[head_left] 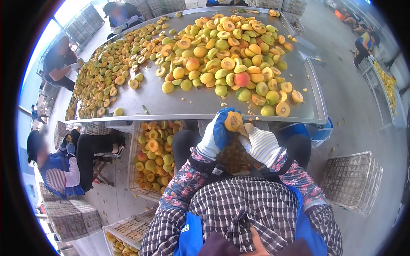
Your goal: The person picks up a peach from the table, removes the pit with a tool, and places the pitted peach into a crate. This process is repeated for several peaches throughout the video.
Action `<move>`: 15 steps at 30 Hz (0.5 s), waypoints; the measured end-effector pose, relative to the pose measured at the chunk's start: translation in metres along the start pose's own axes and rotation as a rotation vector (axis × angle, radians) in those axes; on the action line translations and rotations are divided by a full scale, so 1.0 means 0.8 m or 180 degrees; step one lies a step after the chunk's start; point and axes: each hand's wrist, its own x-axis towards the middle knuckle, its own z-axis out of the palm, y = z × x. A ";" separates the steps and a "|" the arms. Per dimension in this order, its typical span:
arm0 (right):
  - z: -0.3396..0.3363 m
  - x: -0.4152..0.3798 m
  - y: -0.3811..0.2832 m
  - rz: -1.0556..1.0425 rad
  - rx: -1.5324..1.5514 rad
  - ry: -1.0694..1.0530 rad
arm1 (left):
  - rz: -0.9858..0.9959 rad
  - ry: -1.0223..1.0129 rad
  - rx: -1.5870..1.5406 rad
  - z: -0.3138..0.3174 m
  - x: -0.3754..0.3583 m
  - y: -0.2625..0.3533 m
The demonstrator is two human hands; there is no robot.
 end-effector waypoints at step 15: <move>0.011 0.001 0.015 -0.0158 -0.0292 -0.0396 | 0.0699 -0.0443 0.2923 0.001 -0.015 0.028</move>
